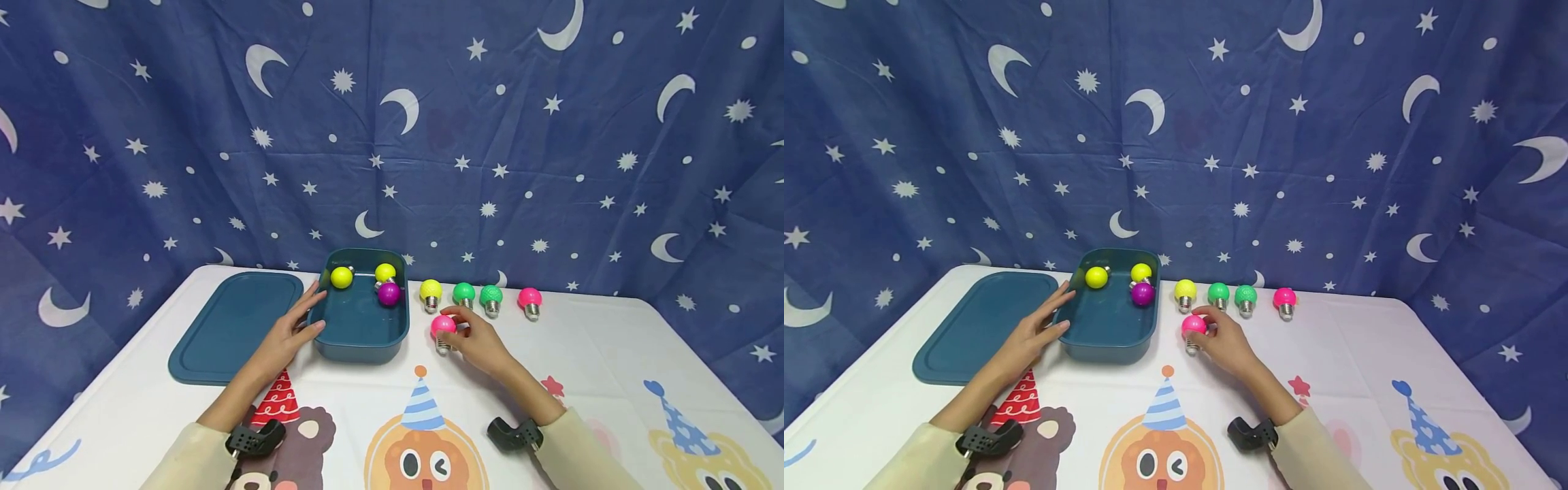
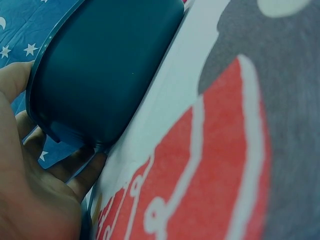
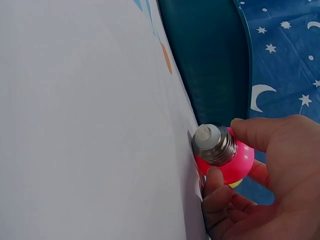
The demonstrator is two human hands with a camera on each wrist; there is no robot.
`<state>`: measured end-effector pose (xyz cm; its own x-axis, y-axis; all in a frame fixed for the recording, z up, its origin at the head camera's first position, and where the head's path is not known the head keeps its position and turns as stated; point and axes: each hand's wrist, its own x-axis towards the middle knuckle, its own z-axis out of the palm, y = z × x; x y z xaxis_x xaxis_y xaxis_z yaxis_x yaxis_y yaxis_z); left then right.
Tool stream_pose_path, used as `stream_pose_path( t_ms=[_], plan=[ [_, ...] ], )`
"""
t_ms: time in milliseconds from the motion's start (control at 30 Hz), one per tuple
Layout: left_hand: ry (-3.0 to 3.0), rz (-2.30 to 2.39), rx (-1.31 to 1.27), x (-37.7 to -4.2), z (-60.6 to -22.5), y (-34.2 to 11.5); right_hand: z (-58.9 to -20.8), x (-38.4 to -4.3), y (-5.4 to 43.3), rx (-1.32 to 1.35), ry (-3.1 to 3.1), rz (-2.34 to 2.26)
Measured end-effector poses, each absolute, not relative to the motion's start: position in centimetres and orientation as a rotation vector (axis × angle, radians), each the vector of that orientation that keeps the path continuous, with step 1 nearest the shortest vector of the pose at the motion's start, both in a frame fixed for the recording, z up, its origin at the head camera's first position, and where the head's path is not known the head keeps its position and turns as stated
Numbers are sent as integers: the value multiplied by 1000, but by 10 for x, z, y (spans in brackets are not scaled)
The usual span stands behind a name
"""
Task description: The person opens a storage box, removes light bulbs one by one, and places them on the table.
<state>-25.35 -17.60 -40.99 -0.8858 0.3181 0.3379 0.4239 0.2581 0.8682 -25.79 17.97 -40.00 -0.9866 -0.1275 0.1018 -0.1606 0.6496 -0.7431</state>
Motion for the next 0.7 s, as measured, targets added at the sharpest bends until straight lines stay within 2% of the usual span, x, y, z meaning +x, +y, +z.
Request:
stream_pose_path(
  t_ms=[700],
  plan=[
    [-2412,-1717,-723,-254,-410,-176,-400,-258,179,336,-2794,1255]
  ],
)
